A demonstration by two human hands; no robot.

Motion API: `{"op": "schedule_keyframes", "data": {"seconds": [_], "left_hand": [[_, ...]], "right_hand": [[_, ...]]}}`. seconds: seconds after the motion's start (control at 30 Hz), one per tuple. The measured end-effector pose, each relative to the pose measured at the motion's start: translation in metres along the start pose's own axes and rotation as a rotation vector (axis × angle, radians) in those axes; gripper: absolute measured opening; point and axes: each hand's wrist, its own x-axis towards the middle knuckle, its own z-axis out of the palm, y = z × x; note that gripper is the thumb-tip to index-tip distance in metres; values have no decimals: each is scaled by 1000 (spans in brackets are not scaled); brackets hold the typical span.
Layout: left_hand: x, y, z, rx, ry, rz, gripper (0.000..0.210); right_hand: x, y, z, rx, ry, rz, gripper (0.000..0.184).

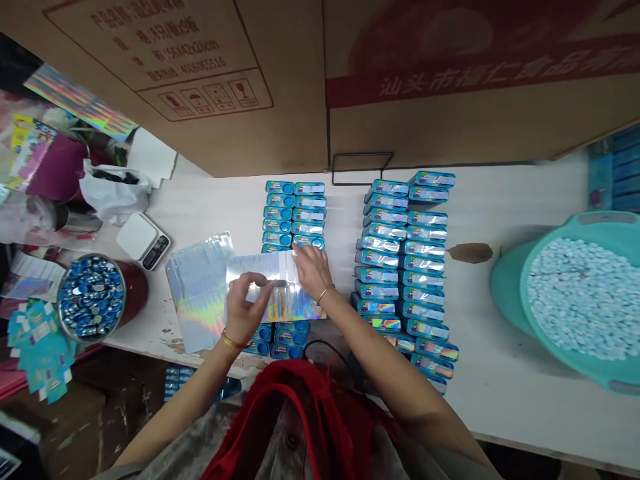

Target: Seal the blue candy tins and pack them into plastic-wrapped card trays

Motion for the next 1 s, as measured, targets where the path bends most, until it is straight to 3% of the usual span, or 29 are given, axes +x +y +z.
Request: {"op": "schedule_keyframes", "data": {"seconds": [0.07,0.13,0.23,0.33,0.43,0.63,0.77,1.0], "left_hand": [[7,9,0,-283,149,-211,15],[19,14,7,-543,198,-377,20],[36,16,28,-783,149,-503,25],[47,13,51,-835,94,-532,26],[59,6,71,-699,75,-446,18],[83,0,91,-54,74,-182,10],[84,0,101,152,33,-173,7],[83,-5,110,285,-4,-227,7]], "right_hand": [[-4,-3,-14,304,91,17,42],[-12,-7,-26,553,123,67,47],[-23,-12,-37,710,88,238,41],[-23,-11,-40,761,160,407,34],[-13,1,-42,716,259,420,33],[6,33,-41,374,331,284,28],[7,49,-34,202,330,213,25],[7,65,-20,89,261,197,24]]}}
